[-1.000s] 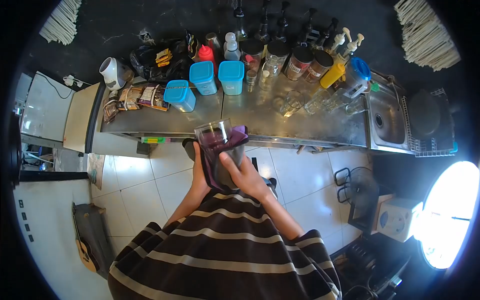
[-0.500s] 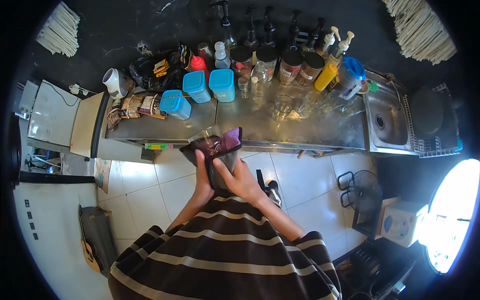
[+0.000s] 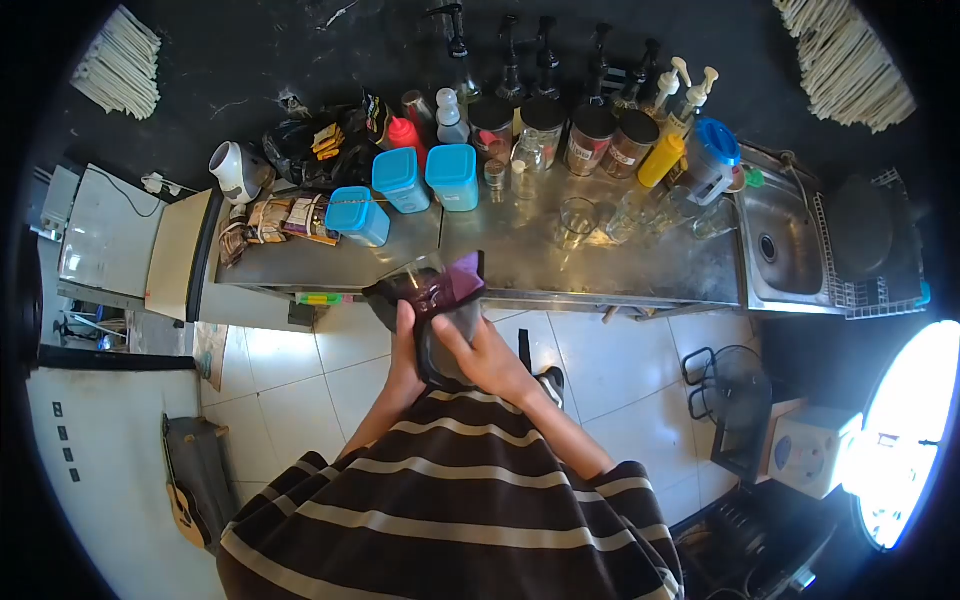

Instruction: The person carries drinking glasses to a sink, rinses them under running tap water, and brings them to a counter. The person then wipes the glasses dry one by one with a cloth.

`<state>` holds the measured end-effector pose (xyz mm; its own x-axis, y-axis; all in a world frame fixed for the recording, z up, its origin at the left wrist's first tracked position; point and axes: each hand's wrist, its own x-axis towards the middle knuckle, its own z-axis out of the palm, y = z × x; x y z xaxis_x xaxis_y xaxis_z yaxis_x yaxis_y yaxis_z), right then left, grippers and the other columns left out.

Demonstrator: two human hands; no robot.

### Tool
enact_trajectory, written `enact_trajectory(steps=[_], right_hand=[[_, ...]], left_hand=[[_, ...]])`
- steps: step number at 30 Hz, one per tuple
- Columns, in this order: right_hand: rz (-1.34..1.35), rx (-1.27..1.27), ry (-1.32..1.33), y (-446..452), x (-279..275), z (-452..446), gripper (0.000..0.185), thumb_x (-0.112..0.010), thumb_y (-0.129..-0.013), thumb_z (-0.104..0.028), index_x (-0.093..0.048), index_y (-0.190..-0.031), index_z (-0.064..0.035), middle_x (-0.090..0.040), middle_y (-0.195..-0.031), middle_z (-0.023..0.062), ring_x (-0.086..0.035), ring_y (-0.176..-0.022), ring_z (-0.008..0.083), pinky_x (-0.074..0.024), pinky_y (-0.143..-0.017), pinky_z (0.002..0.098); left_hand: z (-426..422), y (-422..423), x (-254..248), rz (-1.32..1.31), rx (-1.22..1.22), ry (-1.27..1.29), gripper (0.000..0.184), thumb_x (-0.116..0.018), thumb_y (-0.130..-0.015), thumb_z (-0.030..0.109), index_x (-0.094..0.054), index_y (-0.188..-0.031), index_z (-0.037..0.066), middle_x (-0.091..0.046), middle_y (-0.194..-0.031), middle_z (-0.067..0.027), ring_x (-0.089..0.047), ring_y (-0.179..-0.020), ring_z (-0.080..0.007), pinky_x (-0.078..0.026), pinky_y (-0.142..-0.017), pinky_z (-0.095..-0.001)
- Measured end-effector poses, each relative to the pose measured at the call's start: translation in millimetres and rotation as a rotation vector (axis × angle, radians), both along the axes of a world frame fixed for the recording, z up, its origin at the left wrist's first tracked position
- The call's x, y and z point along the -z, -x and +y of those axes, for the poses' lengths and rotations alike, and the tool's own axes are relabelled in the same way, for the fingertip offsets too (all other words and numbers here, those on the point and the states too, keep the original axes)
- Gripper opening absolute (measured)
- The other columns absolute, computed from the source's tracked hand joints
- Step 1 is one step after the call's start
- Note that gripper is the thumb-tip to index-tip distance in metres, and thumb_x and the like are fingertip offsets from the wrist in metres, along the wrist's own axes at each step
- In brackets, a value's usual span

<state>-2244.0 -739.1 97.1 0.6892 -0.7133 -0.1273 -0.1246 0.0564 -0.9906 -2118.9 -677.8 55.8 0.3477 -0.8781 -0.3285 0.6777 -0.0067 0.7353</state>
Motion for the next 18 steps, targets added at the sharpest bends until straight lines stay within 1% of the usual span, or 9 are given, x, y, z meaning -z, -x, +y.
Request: enact_trajectory(steps=[2,5,6,8,9,12,13,16,18], right_hand=[[0.022,0.028,-0.107,-7,2,-1,0.043,-0.041,-0.095,-0.037,-0.051,-0.112,0.0019,-0.059,-0.103,0.0171,-0.055,-0.097,0.0239,-0.0404,-0.088,0.0328],[0.013,0.1,-0.057,-24,3,3,0.04,-0.04,-0.096,-0.034,-0.053,-0.109,0.0022,-0.06,-0.101,0.0154,-0.054,-0.094,0.0203,-0.0406,-0.086,0.0321],[-0.062,0.094,-0.035,-29,-1,5,0.048,-0.053,-0.09,-0.03,-0.038,-0.122,0.0017,-0.053,-0.112,0.0137,-0.048,-0.104,0.019,-0.0367,-0.092,0.0312],[-0.126,0.086,0.006,-38,7,5,0.092,-0.075,-0.075,-0.023,-0.011,-0.138,0.0001,-0.042,-0.127,0.0138,-0.04,-0.118,0.0202,-0.0313,-0.101,0.0319],[-0.196,0.106,-0.029,-42,14,4,0.089,-0.075,-0.075,-0.021,-0.014,-0.137,-0.0003,-0.042,-0.127,0.0128,-0.04,-0.118,0.0195,-0.0318,-0.1,0.032],[-0.254,0.2,-0.147,-46,22,8,0.075,-0.072,-0.077,-0.02,-0.027,-0.134,-0.0013,-0.047,-0.122,0.0098,-0.045,-0.112,0.0171,-0.0355,-0.097,0.0312],[-0.233,0.241,-0.211,-46,22,7,0.072,-0.072,-0.077,-0.02,-0.029,-0.133,-0.0017,-0.051,-0.119,0.009,-0.048,-0.109,0.0161,-0.0377,-0.095,0.0299],[-0.234,0.265,-0.35,-45,18,5,0.065,-0.07,-0.079,-0.023,-0.035,-0.13,-0.0009,-0.052,-0.118,0.008,-0.049,-0.108,0.0154,-0.0378,-0.094,0.0292],[-0.195,0.232,-0.389,-43,14,7,0.065,-0.07,-0.079,-0.027,-0.036,-0.129,0.0001,-0.051,-0.118,0.0078,-0.048,-0.108,0.0152,-0.0368,-0.095,0.0289]], left_hand=[[-5,-6,-9,0.21,0.048,0.125,0.063,-0.028,-0.093,0.057,-0.044,-0.126,0.006,-0.056,-0.116,-0.0065,-0.055,-0.104,-0.0168,-0.041,-0.093,-0.0306],[-6,-18,-5,0.136,-0.043,-0.008,0.065,-0.026,-0.092,0.059,-0.045,-0.126,0.008,-0.056,-0.117,-0.0062,-0.054,-0.105,-0.0183,-0.041,-0.094,-0.0322],[-7,-21,-2,0.058,-0.064,-0.025,0.065,-0.026,-0.092,0.059,-0.043,-0.128,0.008,-0.054,-0.119,-0.0064,-0.052,-0.108,-0.0189,-0.039,-0.095,-0.0327],[-6,-30,8,-0.043,-0.062,-0.073,0.064,-0.027,-0.092,0.058,-0.041,-0.13,0.009,-0.052,-0.122,-0.0068,-0.05,-0.11,-0.019,-0.038,-0.096,-0.0323],[-6,-34,14,-0.109,-0.049,-0.082,0.063,-0.028,-0.093,0.057,-0.041,-0.13,0.009,-0.051,-0.123,-0.0067,-0.05,-0.11,-0.0189,-0.038,-0.097,-0.0319],[-1,-43,-4,-0.254,0.112,-0.209,0.067,-0.037,-0.09,0.058,-0.041,-0.129,0.003,-0.05,-0.122,-0.01,-0.049,-0.11,-0.0163,-0.039,-0.094,-0.03],[-3,-50,17,-0.152,0.144,-0.202,0.068,-0.045,-0.089,0.054,-0.04,-0.128,0.0,-0.049,-0.123,-0.0115,-0.047,-0.112,-0.016,-0.038,-0.094,-0.0299],[-5,-57,-6,-0.366,0.22,-0.005,0.063,-0.064,-0.084,0.034,-0.039,-0.13,-0.001,-0.047,-0.126,-0.0094,-0.044,-0.117,-0.0205,-0.034,-0.098,-0.032],[-5,-65,-11,-0.231,0.237,0.071,0.066,-0.066,-0.081,0.037,-0.04,-0.129,0.0,-0.047,-0.127,-0.0103,-0.043,-0.118,-0.0226,-0.034,-0.099,-0.0328]])
